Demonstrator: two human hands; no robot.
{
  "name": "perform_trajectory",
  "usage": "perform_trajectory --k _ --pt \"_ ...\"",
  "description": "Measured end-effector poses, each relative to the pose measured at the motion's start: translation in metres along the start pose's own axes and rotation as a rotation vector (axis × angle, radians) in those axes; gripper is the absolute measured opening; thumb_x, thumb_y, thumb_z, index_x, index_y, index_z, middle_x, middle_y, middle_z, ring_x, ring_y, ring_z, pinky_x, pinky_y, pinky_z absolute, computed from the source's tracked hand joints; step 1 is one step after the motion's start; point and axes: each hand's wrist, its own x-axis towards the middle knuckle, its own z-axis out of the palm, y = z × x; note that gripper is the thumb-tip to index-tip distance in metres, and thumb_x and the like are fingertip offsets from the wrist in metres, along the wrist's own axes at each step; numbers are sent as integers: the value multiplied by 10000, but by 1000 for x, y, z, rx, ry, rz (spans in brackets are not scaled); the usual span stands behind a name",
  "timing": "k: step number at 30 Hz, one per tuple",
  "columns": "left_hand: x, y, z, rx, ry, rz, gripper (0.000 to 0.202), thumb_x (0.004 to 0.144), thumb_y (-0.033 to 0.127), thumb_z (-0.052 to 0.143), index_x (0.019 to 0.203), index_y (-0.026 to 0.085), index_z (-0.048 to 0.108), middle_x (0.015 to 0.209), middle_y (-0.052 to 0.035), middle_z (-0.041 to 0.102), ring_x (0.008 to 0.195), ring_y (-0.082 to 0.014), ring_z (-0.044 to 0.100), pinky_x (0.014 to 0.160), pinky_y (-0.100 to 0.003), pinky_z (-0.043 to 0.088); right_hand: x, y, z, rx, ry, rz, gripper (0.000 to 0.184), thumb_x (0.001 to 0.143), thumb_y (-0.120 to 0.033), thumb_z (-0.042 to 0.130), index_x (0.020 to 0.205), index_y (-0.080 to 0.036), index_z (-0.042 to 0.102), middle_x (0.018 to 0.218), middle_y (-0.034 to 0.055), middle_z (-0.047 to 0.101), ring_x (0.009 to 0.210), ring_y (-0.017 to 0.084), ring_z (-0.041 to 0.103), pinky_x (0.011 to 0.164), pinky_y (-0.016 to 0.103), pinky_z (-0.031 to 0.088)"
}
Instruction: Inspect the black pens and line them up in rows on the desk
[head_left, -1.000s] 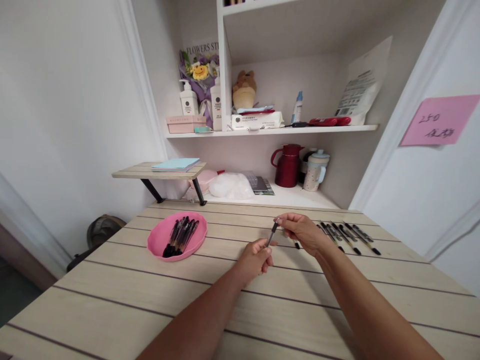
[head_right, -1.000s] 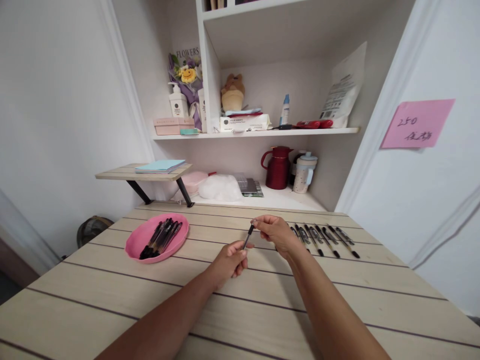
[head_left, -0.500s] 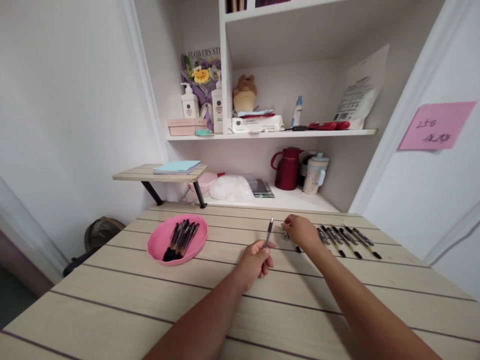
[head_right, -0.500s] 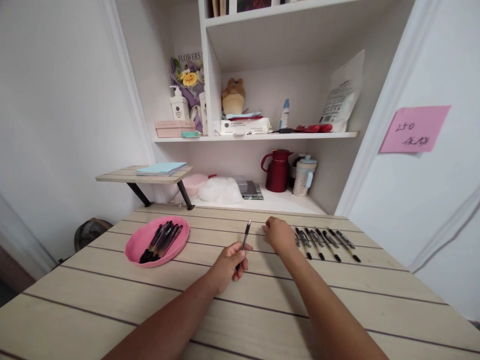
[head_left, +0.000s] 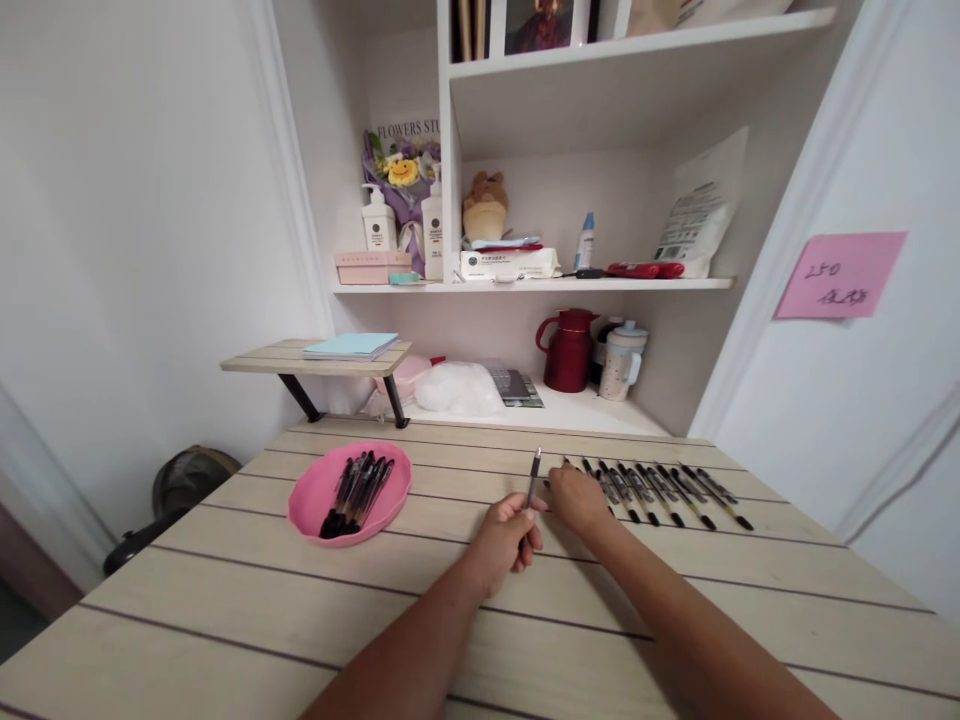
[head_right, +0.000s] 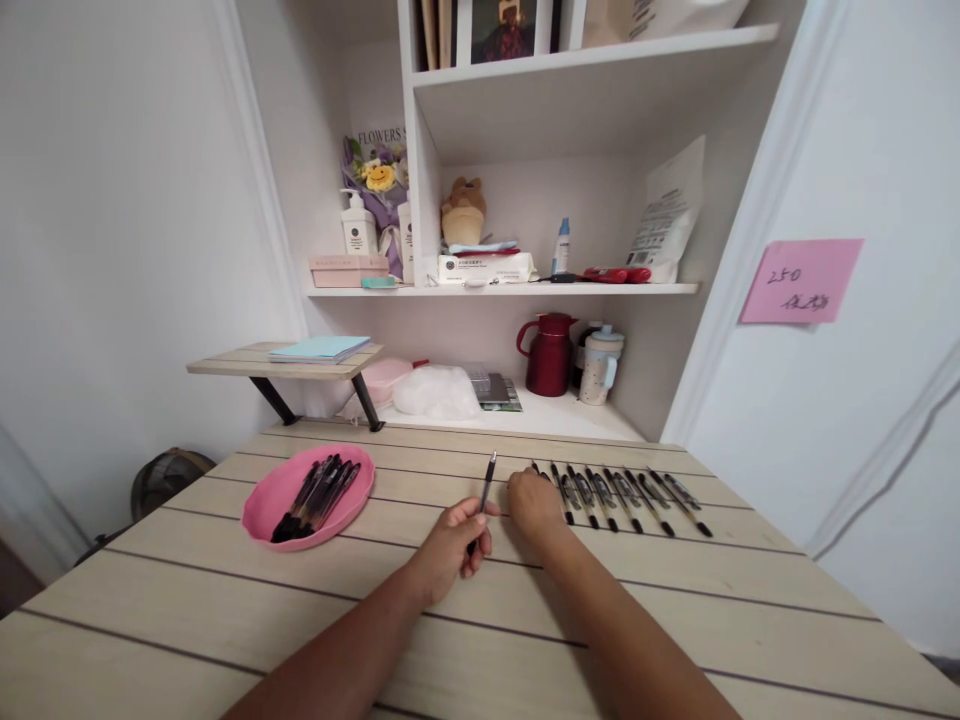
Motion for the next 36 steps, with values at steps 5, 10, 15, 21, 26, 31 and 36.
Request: perform_trajectory --k 5,10,15,21,26,31,36 --pt "-2 2 3 76 -42 -23 325 763 360 450 1010 164 529 513 66 479 335 -26 344 353 -153 185 -7 29 -25 360 50 16 162 775 -293 450 746 -178 562 671 35 625 603 136 574 543 231 416" --pt "1 -2 3 120 -80 -22 289 770 358 450 946 156 558 493 67 462 337 -22 303 377 -161 194 -14 36 -52 1313 261 49 266 678 -417 608 814 -199 538 614 -15 551 527 103 498 497 227 396" --pt "1 -2 4 150 -73 -11 307 764 365 459 957 148 561 494 65 462 350 -27 309 386 -168 202 -17 24 -61 1401 283 0 332 610 -429 676 824 -193 581 606 -27 540 535 94 479 495 220 375" --pt "0 1 6 166 -72 -27 296 769 343 446 962 151 562 480 68 456 348 -28 303 396 -171 205 -20 15 -56 1300 169 -65 315 627 -436 658 790 -174 595 594 -25 548 513 87 462 474 218 341" --pt "0 0 6 156 -62 -20 320 766 365 453 979 151 559 482 69 459 341 -28 293 392 -172 194 -23 10 -49 1219 41 -90 282 623 -425 656 721 -173 580 530 -41 512 481 85 432 449 215 310" --pt "-1 0 6 138 -44 -15 363 766 385 453 1025 147 546 490 67 470 336 -28 296 387 -172 189 -25 4 -37 1192 -14 -103 237 651 -383 634 731 -171 566 533 -41 504 493 87 453 462 212 323" --pt "-1 -1 7 149 -20 -3 376 779 388 438 1043 143 547 469 73 454 330 -32 286 384 -174 193 -26 2 -30 1212 -28 -90 242 654 -378 620 761 -170 556 520 -49 482 463 83 445 429 205 304"
